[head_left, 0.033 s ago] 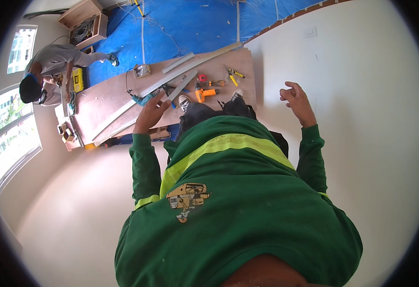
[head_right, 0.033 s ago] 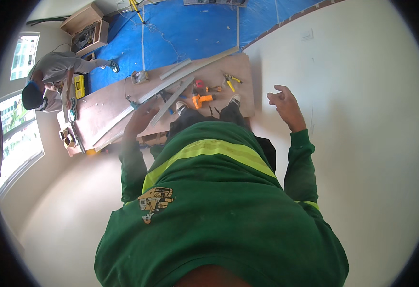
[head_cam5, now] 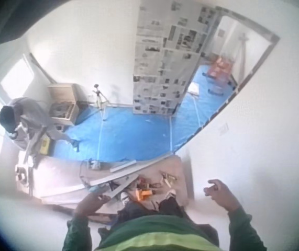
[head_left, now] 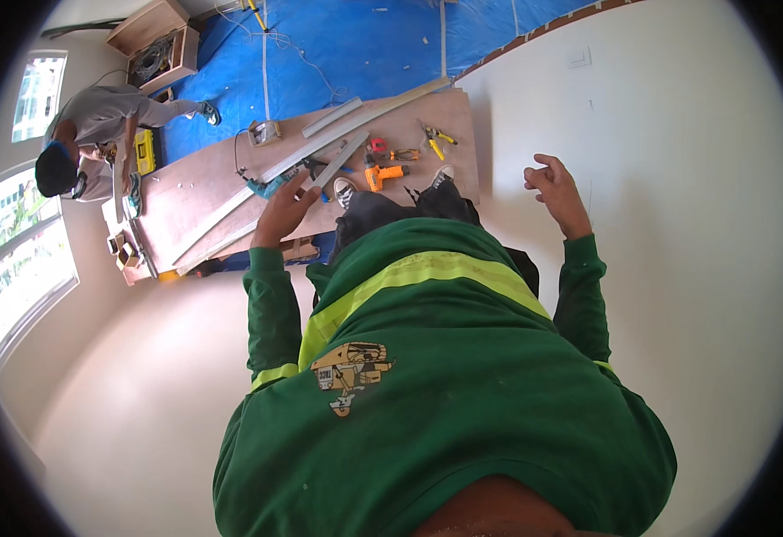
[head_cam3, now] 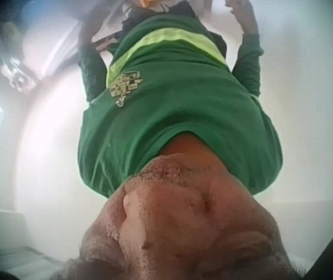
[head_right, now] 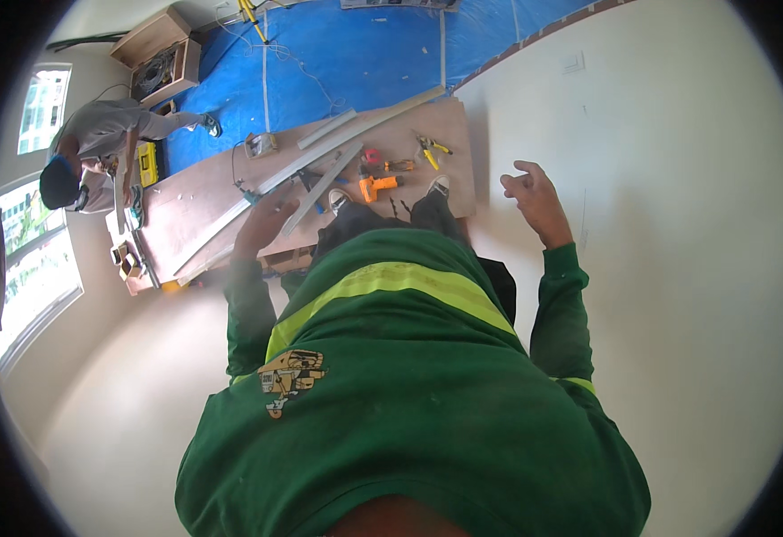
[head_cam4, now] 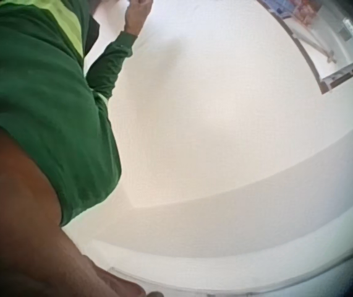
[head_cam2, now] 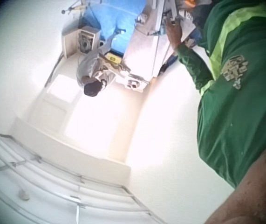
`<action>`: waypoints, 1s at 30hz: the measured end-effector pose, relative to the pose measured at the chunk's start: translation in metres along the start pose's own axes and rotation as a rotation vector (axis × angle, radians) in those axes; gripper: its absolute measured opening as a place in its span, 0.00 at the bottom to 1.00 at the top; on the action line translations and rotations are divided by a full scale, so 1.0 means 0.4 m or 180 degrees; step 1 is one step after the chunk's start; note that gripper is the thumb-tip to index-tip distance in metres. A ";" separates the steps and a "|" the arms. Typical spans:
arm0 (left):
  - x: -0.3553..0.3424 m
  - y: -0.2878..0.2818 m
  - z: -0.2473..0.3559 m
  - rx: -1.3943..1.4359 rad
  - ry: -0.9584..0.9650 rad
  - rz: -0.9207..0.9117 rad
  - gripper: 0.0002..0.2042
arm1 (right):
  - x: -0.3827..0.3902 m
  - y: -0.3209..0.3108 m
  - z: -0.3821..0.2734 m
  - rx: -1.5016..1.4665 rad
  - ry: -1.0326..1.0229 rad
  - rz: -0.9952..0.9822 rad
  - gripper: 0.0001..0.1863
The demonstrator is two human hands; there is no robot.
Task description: The person cuts metal channels with shears and fastens them to the ceiling using a cordless drill and a screwdriver. They repeatedly position, cut, and secure multiple metal strips along the ceiling framework.
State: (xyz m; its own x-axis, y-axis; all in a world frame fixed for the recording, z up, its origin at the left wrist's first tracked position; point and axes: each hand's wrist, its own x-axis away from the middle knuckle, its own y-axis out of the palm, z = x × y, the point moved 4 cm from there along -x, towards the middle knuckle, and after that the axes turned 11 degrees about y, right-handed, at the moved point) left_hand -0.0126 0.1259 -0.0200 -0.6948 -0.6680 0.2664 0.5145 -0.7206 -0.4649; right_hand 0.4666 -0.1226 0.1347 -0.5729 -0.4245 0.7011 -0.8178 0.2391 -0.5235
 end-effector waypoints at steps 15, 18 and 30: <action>0.204 0.252 -0.600 0.2967 -0.2490 0.0950 0.33 | -0.047 0.094 0.735 -0.0532 0.1577 -0.0322 0.35; 0.290 0.321 -0.652 0.3649 -0.2438 0.1596 0.29 | -0.060 0.150 1.011 0.1157 0.0077 -0.0326 0.22; 0.319 0.482 -0.380 0.2716 -0.2528 0.0953 0.25 | -0.239 0.087 1.017 -0.0083 0.0224 -0.0619 0.18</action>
State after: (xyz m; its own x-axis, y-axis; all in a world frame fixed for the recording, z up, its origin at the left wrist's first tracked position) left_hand -0.0785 -0.0699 -0.2038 -0.1419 -0.5418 0.8285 0.9776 -0.2081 0.0314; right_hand 0.5151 -0.4288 -0.1476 -0.4057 -0.4032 0.8203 -0.9140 0.1816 -0.3628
